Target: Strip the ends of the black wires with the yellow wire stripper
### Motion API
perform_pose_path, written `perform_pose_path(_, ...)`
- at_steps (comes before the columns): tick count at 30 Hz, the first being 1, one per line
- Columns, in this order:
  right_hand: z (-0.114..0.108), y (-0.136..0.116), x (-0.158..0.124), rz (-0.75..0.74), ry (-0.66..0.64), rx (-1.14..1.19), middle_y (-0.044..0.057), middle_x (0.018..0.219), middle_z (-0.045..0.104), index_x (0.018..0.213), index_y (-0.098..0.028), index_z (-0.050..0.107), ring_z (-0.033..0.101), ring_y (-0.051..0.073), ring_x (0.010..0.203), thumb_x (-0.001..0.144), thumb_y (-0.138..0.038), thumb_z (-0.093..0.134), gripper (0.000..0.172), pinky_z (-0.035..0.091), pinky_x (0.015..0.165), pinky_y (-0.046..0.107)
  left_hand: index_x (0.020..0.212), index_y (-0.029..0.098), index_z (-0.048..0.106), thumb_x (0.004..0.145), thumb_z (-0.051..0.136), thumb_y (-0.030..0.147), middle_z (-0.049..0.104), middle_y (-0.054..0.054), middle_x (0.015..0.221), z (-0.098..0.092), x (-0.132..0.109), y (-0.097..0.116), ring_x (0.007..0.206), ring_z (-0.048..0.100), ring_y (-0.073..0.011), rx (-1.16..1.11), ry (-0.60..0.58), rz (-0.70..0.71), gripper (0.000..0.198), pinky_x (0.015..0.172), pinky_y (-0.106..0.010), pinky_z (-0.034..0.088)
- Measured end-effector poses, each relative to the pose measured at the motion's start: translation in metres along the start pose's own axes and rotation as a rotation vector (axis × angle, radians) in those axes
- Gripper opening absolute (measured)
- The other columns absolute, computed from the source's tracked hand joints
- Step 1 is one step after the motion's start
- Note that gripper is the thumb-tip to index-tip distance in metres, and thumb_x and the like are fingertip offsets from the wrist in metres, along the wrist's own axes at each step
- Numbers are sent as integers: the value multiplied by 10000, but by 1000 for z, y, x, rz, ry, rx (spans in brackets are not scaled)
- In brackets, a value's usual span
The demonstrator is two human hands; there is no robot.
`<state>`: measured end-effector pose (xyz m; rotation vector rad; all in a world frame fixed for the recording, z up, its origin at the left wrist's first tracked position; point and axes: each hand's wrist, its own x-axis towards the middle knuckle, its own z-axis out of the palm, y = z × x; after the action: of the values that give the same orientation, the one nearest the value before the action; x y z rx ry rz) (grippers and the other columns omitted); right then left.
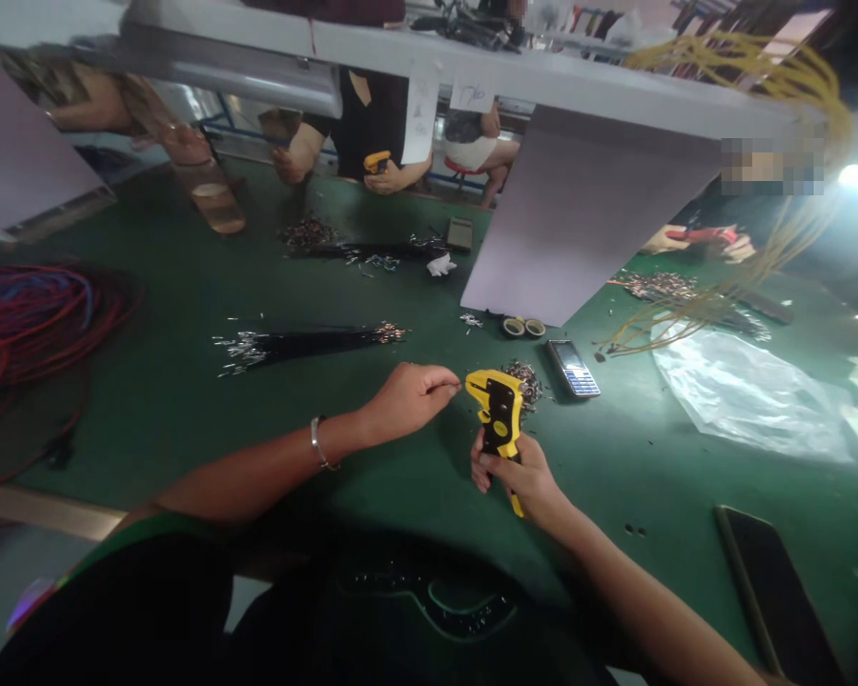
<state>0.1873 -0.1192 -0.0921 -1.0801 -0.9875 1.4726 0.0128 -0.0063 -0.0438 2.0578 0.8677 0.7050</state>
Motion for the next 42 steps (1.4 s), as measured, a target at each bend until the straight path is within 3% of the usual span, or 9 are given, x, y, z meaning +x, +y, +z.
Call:
perform_pose_path(6, 0, 0, 0, -27, 40, -138, -32, 588, 527, 798, -171, 543, 490, 116, 452, 725, -277, 699, 202, 426, 447, 258, 813, 142, 710, 838, 527, 200, 665, -15, 680, 0, -3, 1, 628, 547, -109, 7, 5, -38, 194, 587, -233, 397)
perform_pose_path(22, 2, 9, 0, 27, 50, -14, -42, 590, 524, 789, -167, 525, 474, 102, 430, 678, -215, 679, 196, 422, 413, 246, 755, 149, 691, 810, 525, 198, 607, 9, 628, 1, -2, 0, 590, 485, -94, 6, 10, -76, 182, 534, -206, 351)
perform_pose_path(28, 2, 9, 0, 27, 86, -78, -56, 551, 514, 788, -169, 529, 460, 96, 413, 663, -214, 662, 188, 409, 400, 233, 702, 153, 662, 804, 526, 196, 542, 24, 576, 2, -4, 2, 560, 439, -88, 17, 24, -46, 176, 507, -204, 325)
perform_pose_path(33, 4, 5, 1, 44, 70, -80, -63, 540, 499, 781, -175, 519, 452, 97, 410, 651, -214, 638, 180, 401, 394, 234, 733, 148, 670, 804, 536, 210, 619, 1, 642, 1, -1, -1, 609, 511, -101, -11, 18, -70, 164, 553, -210, 379)
perform_pose_path(42, 0, 3, 3, 28, 95, -248, -49, 571, 523, 792, -178, 532, 465, 95, 425, 649, -200, 578, 152, 373, 406, 216, 728, 146, 650, 823, 507, 202, 577, 8, 595, 4, -3, -1, 562, 475, -99, 101, 7, -50, 181, 536, -220, 356)
